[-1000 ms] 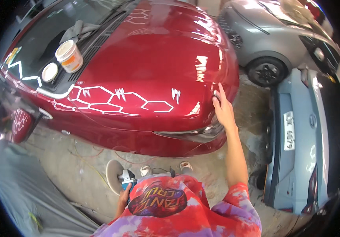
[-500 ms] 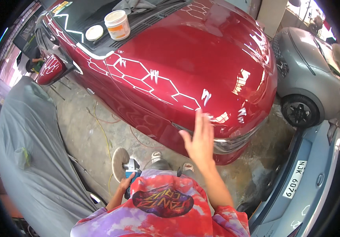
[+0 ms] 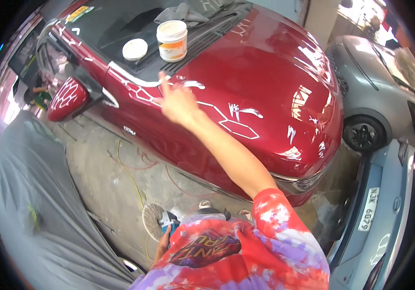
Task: The person polishes the hood of a red car using a power buffer, moving the buffer across the surface in overlapping passes and then wiping the polished area by hand.
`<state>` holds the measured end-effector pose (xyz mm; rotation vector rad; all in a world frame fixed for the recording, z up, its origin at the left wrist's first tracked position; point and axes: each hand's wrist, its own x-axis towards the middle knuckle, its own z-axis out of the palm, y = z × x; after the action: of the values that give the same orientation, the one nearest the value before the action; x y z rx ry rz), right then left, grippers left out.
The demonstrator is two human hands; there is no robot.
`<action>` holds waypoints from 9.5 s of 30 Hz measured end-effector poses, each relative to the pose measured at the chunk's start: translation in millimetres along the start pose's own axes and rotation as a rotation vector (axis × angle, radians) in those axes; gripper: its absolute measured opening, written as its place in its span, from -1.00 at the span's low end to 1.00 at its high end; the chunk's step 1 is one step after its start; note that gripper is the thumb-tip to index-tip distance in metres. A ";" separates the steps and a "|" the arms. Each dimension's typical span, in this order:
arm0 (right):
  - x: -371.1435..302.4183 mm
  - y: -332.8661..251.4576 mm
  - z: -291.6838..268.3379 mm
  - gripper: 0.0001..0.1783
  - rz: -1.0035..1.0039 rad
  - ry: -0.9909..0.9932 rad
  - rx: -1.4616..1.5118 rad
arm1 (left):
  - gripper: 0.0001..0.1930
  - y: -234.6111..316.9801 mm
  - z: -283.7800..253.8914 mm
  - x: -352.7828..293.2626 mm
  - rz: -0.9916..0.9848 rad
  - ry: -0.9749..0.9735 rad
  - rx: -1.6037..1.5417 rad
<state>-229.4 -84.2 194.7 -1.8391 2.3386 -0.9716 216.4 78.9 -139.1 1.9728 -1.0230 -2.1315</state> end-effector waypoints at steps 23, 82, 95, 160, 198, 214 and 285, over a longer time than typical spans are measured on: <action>-276.1 24.6 -1.7 -0.01 0.517 0.447 0.093 | -0.06 97.8 -45.8 86.4 -0.099 -0.380 0.243; -412.9 340.3 -200.6 -0.38 0.448 0.453 0.309 | -0.12 54.6 140.2 -121.3 1.021 0.122 -0.040; -426.1 241.2 -176.1 -0.21 0.458 0.200 0.455 | 0.20 87.3 321.7 -350.4 1.316 -1.018 -0.654; -327.4 -13.1 -130.7 -0.14 0.636 0.006 1.668 | -0.08 322.7 327.8 -199.3 0.656 -0.888 -0.344; -363.9 8.3 -122.6 0.06 0.483 -0.005 1.601 | -0.09 280.1 327.5 -202.0 0.626 -0.928 -0.357; -558.4 62.5 -148.8 0.17 0.793 0.397 1.307 | -0.16 121.0 486.3 -236.1 0.324 -0.867 -0.029; -399.2 -0.9 -158.9 -0.48 0.954 0.667 1.435 | -0.16 254.3 462.6 -234.1 0.327 -1.098 -0.049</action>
<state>-164.5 340.3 181.4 0.1260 1.3447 -2.1904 -258.6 184.9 171.7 0.4038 -1.2061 -2.9261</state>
